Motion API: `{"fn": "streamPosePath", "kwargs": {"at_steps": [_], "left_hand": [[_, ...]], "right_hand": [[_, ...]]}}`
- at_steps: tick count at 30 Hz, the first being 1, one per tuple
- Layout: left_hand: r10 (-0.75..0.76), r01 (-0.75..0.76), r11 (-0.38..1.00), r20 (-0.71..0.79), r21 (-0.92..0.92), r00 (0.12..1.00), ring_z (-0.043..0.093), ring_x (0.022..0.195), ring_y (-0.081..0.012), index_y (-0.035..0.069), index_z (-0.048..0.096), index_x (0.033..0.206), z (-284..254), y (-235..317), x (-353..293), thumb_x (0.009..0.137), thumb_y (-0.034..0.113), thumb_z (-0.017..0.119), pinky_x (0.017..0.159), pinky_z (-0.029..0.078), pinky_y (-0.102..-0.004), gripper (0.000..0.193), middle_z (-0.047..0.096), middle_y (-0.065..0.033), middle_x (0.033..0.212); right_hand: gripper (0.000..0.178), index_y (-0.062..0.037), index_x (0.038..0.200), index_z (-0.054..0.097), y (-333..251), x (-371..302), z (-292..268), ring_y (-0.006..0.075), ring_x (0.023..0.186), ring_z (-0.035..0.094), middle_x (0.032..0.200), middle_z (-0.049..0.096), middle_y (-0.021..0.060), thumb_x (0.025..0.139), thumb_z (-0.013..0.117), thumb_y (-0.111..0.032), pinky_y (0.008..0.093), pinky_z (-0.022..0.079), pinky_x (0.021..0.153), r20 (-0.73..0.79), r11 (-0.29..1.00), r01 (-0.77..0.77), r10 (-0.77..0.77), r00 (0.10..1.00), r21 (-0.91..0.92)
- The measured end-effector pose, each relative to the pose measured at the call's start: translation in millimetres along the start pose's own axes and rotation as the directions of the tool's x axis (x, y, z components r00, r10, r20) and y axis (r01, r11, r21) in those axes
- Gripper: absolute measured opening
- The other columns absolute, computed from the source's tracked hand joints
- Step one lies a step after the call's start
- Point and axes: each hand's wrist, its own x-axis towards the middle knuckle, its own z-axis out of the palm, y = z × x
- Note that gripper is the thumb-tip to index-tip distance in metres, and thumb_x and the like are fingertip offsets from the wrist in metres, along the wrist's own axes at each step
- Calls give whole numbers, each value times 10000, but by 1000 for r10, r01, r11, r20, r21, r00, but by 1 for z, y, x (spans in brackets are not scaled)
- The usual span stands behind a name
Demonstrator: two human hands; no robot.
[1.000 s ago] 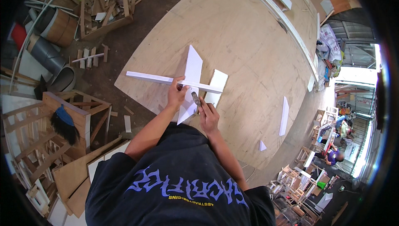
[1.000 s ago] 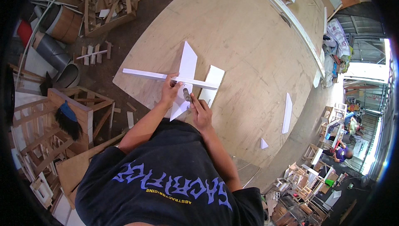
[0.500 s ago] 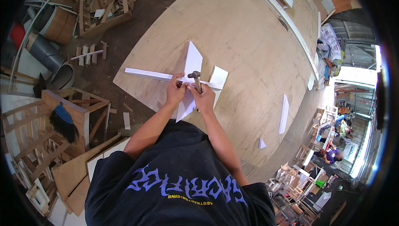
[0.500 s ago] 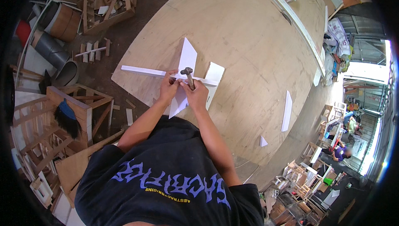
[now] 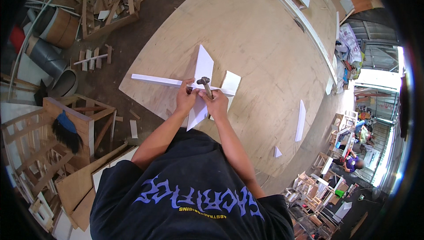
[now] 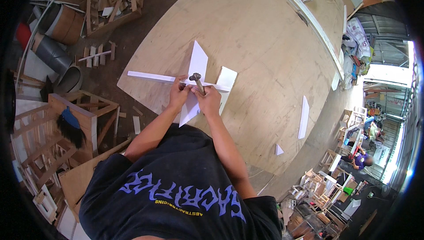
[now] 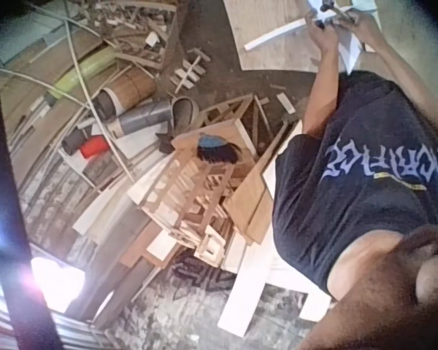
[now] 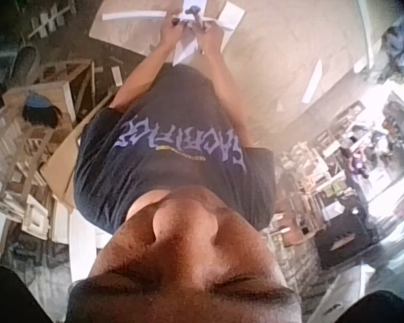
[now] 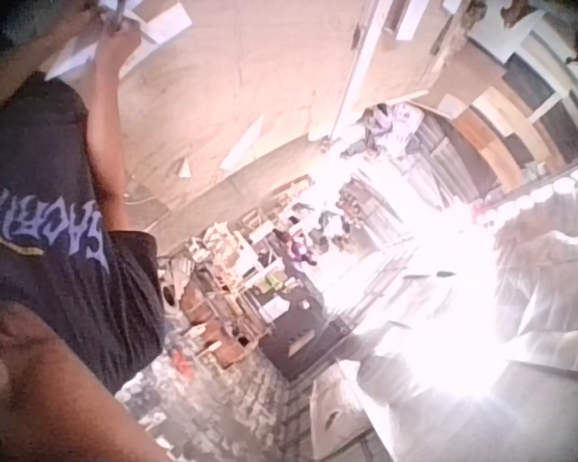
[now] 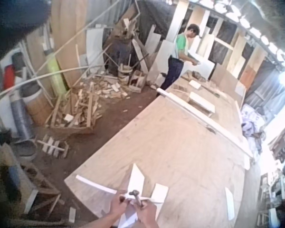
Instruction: The person hammers nails into small white wooden boards on a large workbench, then picks up and aligns the boards to form a cross-shaped structure.
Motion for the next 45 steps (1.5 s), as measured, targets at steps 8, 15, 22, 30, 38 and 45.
{"fn": "streamPosePath", "kwargs": {"at_steps": [8,15,22,30,38,45], "left_hand": [[0,0,1000,-13,-3,1000,609,796,-144,177,663,1395,0,-1,-2,959,33,749,760,520,-337,468,672,-35,875],[46,-46,998,-4,-33,999,602,792,-139,146,669,1380,1,-3,2,956,24,750,760,518,-334,449,661,-30,871],[46,-41,989,31,-144,998,571,752,-112,102,643,1398,1,-8,0,962,40,762,701,488,-293,456,644,-5,859],[5,-2,996,43,-87,999,560,760,-101,113,648,1394,-2,-4,-1,966,65,771,701,481,-284,448,641,5,869],[21,-22,1000,-25,-21,999,598,786,-131,124,669,1362,3,-4,3,943,50,776,751,521,-324,439,668,-22,881],[-9,13,992,32,-124,999,598,770,-133,126,663,1369,-1,-1,0,948,45,776,730,515,-319,443,673,-26,881]], "right_hand": [[268,-154,1072,870,7,2,3,300,766,712,862,719,139,894,879,-355,415,540,723,-24,998,68,-69,997,-12],[414,-107,1318,779,0,-11,-16,248,756,658,876,667,115,962,814,-315,392,522,712,-39,997,63,-61,997,51],[414,-57,1458,678,1,-63,-40,298,818,649,962,628,153,1045,659,-74,378,542,732,-6,922,387,-387,922,12],[404,-36,1438,690,21,-63,-21,289,821,646,941,622,147,1036,651,-31,367,537,728,-133,885,464,-456,880,35],[417,-56,1441,695,33,-60,-11,302,846,667,984,642,161,1026,665,-28,373,554,737,-222,857,515,-496,840,34],[436,-99,1456,694,43,-60,-6,310,869,683,1016,651,159,1023,680,-47,386,570,751,-187,856,517,-504,843,27]]}}
